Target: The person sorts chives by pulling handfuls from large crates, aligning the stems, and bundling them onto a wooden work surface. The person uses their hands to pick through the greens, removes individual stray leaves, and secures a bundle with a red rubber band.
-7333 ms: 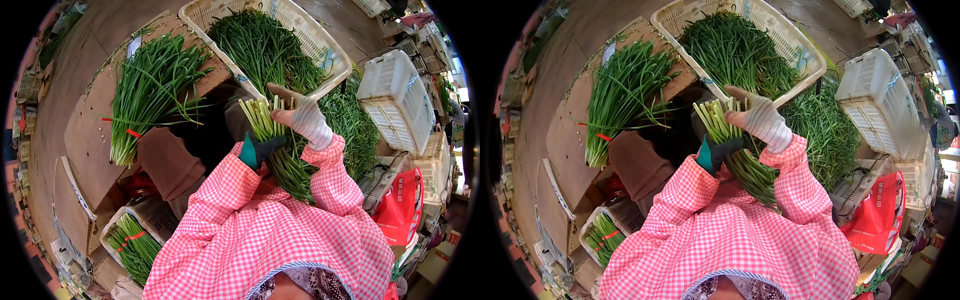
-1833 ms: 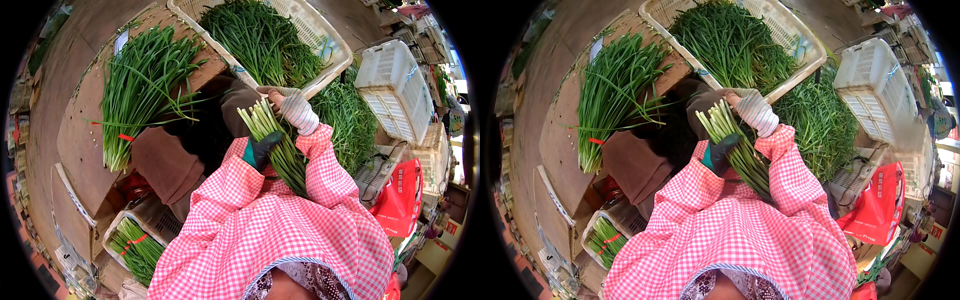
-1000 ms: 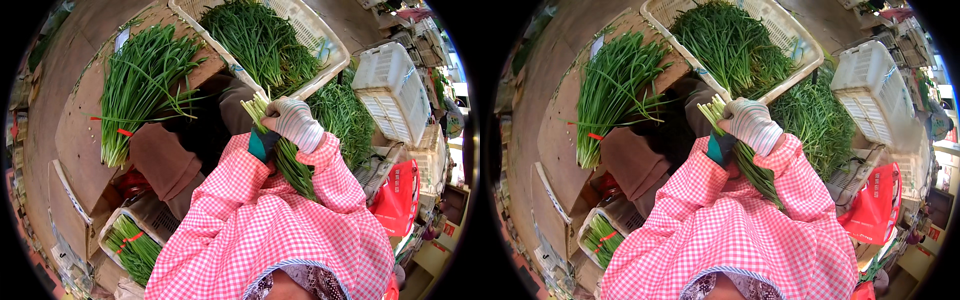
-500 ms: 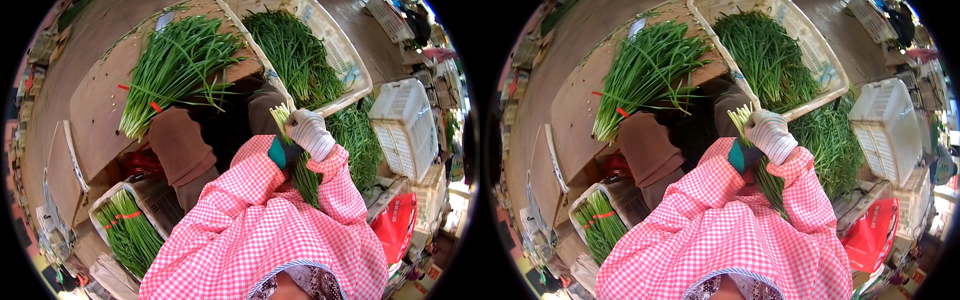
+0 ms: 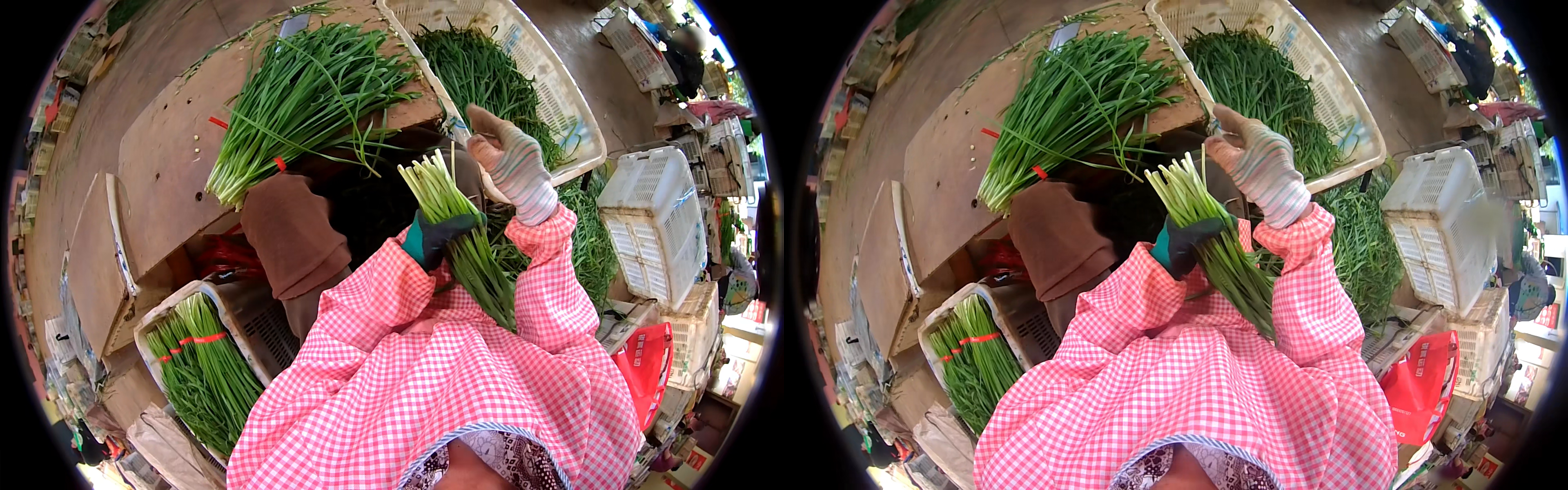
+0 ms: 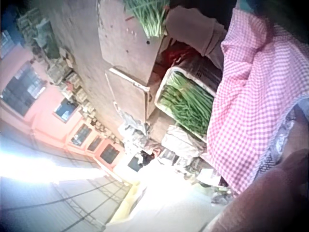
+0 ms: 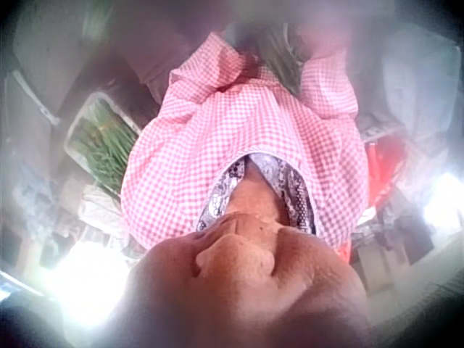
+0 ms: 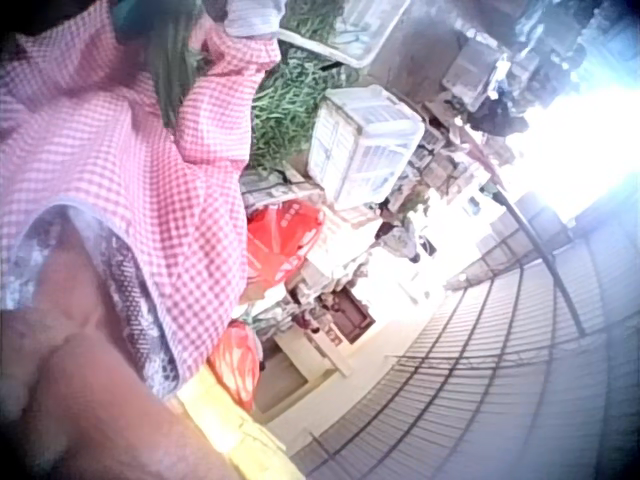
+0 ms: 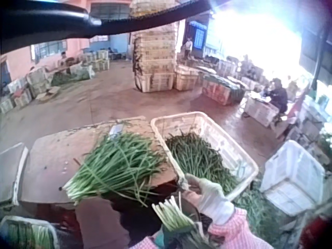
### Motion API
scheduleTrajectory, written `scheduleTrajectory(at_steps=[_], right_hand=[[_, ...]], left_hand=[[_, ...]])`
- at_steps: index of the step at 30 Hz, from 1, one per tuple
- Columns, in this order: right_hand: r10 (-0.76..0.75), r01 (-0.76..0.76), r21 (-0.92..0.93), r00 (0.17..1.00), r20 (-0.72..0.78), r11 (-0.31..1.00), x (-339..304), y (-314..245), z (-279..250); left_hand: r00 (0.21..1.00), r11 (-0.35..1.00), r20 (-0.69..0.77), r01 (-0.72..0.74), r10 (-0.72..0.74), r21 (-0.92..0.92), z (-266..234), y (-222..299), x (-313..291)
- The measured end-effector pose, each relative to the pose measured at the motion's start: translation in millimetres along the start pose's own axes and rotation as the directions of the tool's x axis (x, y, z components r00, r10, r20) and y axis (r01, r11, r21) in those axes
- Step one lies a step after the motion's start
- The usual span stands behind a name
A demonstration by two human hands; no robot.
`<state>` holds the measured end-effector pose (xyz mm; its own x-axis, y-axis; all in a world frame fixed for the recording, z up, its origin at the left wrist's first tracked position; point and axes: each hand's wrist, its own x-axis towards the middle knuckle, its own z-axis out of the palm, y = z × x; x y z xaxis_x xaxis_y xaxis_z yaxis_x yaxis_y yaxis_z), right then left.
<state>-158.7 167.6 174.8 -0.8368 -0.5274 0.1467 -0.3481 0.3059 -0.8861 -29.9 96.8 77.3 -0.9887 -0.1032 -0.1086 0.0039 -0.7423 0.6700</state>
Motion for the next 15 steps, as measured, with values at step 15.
scheduleTrajectory(at_steps=[15], right_hand=[[-0.003, 0.132, -0.417, 0.955, 0.296, 0.899, -5, -10, 50]], left_hand=[[0.991, 0.949, 0.054, 0.132, -0.122, -0.285, -23, -4, -18]])
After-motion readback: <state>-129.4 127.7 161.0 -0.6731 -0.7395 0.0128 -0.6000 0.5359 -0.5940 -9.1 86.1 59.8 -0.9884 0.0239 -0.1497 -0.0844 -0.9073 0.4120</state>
